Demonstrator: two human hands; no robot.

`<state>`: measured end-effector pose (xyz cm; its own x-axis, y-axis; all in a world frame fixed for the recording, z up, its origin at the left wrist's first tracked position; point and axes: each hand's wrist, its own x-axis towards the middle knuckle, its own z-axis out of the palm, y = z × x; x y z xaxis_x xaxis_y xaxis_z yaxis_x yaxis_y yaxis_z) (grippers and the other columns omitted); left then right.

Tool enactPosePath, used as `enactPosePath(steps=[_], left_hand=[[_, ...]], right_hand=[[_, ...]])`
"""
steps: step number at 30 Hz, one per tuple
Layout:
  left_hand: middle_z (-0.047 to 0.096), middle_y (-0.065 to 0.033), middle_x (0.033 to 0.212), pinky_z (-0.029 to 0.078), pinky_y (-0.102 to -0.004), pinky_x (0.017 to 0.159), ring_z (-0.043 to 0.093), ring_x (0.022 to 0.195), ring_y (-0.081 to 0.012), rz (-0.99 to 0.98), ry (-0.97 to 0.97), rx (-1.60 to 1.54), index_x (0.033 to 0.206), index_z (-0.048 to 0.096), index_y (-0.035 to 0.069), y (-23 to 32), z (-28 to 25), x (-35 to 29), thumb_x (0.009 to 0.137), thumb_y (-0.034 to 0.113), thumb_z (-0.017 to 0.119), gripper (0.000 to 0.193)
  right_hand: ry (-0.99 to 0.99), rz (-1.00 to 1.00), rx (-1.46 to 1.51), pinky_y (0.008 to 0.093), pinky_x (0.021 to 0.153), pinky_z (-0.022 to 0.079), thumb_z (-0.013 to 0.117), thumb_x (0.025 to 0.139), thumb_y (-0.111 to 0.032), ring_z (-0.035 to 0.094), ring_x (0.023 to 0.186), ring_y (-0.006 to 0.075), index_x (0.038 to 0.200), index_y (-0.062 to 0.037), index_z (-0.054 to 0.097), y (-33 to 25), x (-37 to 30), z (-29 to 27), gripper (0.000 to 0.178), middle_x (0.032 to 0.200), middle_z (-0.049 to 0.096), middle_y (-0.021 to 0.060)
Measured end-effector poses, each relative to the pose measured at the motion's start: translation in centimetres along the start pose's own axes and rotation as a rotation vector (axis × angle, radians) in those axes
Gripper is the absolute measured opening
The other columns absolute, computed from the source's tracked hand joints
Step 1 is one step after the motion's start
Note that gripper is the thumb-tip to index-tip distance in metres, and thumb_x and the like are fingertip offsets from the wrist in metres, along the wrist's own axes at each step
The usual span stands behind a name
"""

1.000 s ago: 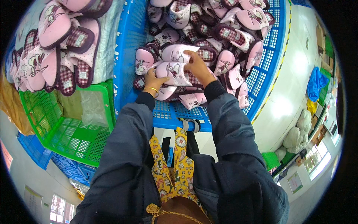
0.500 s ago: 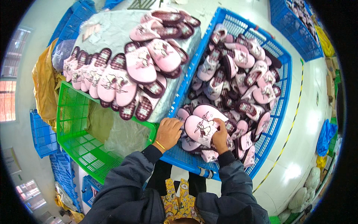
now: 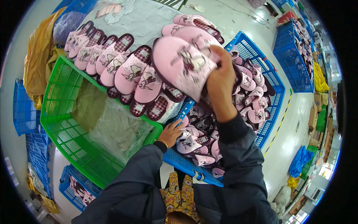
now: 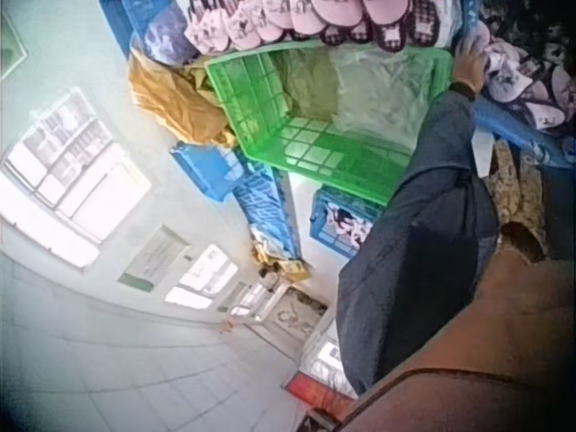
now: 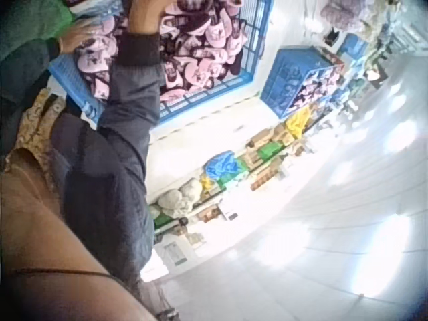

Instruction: The person repeatedly picks up pink slippers with a cartoon design from a blue crate and places them into a green crate. The person handles the slippers one at a time, transferring them between the two containers.

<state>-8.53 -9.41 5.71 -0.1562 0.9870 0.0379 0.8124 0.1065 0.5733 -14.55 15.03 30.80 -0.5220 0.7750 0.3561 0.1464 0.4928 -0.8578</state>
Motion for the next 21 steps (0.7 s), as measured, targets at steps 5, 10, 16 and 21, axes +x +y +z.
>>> enactPosePath(steps=[5,10,16,21], left_hand=[[0.042,-0.0038,0.148,0.032,-0.0493,0.109,0.02,0.146,-0.0251,-0.043,-0.022,-0.082,0.101,0.068,0.006,-0.3,0.0,-0.2,0.083,0.005,0.055,0.022],[0.042,-0.0039,0.148,0.032,-0.0502,0.108,0.02,0.146,-0.0242,-0.056,-0.022,-0.089,0.1,0.069,0.007,-0.2,0.1,0.0,0.084,0.007,0.054,0.022],[0.044,-0.003,0.147,0.034,-0.0472,0.105,0.023,0.145,-0.0236,-0.044,-0.049,-0.053,0.105,0.069,0.009,-0.6,0.7,-0.2,0.086,0.013,0.052,0.025],[0.048,0.0007,0.143,0.036,-0.0463,0.102,0.028,0.142,-0.0227,-0.012,0.024,0.034,0.105,0.068,0.011,-0.8,1.4,0.7,0.088,0.017,0.053,0.023]], right_hand=[[-0.086,0.252,-0.117,0.0397,0.083,0.049,0.061,0.079,-0.002,0.063,0.094,0.0346,0.116,-0.0073,0.06,0.5,3.7,10.2,0.037,0.101,0.065,0.0207],[-0.186,0.288,-0.407,0.0464,0.085,0.047,0.061,0.083,-0.007,0.062,0.099,0.0402,0.118,-0.0078,0.054,7.0,2.8,14.8,0.036,0.102,0.066,0.0225],[-0.162,0.119,-0.309,0.0469,0.081,0.047,0.067,0.084,-0.018,0.062,0.093,0.0445,0.114,-0.0089,0.054,12.2,2.2,15.4,0.034,0.095,0.066,0.0261],[-0.295,0.031,-0.317,0.0376,0.072,0.05,0.068,0.086,-0.032,0.064,0.08,0.0289,0.136,-0.0035,0.045,7.6,3.3,10.2,0.062,0.09,0.067,0.0149]])
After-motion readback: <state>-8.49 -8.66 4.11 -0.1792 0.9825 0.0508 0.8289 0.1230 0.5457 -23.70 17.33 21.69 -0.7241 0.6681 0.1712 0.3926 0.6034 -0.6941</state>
